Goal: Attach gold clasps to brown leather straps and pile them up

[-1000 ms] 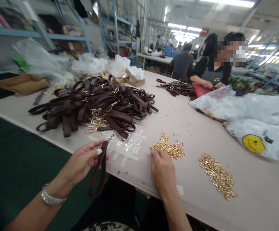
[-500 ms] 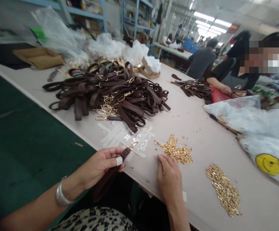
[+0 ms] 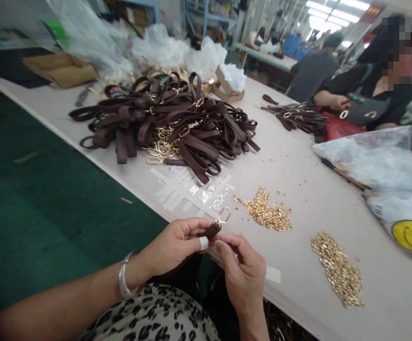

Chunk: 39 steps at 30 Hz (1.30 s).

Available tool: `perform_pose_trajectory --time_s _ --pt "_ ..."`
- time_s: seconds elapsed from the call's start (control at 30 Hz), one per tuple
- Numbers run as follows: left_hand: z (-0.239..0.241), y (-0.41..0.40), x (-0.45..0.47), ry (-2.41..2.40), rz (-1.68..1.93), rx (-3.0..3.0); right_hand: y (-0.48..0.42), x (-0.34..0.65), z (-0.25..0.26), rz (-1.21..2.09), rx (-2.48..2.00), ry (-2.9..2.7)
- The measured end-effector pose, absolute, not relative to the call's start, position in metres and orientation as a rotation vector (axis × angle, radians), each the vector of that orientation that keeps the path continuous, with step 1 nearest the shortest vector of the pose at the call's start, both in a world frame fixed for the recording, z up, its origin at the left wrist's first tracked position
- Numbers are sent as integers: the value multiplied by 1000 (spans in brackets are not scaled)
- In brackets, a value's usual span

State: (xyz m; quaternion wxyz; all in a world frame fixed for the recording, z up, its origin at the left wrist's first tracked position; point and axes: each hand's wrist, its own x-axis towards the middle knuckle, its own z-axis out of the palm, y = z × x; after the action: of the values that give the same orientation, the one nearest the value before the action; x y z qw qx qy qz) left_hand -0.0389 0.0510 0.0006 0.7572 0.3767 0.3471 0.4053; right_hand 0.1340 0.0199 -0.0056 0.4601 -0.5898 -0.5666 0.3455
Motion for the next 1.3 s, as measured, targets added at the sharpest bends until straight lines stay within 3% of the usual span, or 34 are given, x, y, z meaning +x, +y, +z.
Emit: perform_pose_trajectory --time_s 0.5,0.8,1.03,1.13,1.23,1.3 --pt "3 41 -28 729 848 1000 14 136 -15 1189 -1383 -1111" --pt "5 32 -37 1028 841 1561 9 128 -13 1235 -1338 -1007" --pt "0 35 -26 918 767 1296 2 128 -3 1161 -1363 -1036" --pt "-1 35 -20 908 658 1108 1 159 -1 933 -1526 -1232" --pt "-3 37 -22 999 660 1098 6 218 -6 281 -1824 -1466" --pt "-3 40 -26 1027 648 1181 13 260 -11 25 -1949 -1467"
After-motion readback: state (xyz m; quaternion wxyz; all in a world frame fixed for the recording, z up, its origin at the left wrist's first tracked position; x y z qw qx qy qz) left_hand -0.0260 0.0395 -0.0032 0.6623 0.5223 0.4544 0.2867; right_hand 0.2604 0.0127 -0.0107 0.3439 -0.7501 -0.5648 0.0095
